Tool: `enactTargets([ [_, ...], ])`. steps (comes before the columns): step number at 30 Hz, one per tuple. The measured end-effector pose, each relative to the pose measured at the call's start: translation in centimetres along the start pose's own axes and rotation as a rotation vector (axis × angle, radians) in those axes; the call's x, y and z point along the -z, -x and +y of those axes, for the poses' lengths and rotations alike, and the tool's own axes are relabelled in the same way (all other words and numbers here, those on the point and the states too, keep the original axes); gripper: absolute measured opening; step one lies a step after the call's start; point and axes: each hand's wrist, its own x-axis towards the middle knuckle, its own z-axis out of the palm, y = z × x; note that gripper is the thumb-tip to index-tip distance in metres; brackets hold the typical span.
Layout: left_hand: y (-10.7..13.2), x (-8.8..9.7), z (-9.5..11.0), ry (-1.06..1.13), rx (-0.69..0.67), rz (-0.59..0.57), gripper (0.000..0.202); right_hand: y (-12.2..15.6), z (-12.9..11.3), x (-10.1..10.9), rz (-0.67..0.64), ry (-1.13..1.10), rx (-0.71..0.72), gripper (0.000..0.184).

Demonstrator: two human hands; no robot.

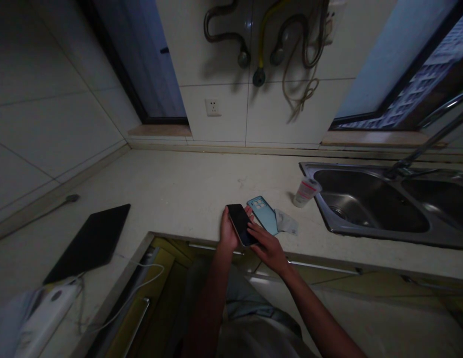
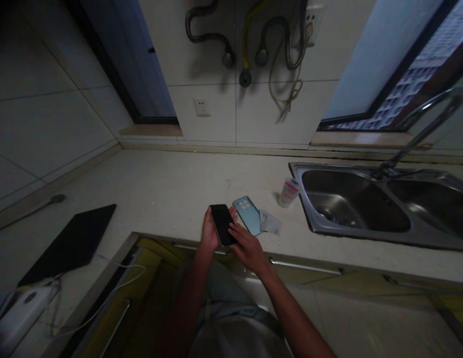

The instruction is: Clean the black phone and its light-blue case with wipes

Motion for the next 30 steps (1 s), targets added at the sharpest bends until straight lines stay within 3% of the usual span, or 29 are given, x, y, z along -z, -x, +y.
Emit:
enactTargets([
  [10, 0.02, -0.01, 0.01, -0.025, -0.02, -0.03, 0.048, 0.16, -0.36, 0.32, 0.086, -0.01, -0.055, 0.048],
  [30, 0.01, 0.06, -0.06, -0.017, -0.022, -0.027, 0.037, 0.06, -0.36, 0.35, 0.111, -0.041, -0.13, 0.046],
])
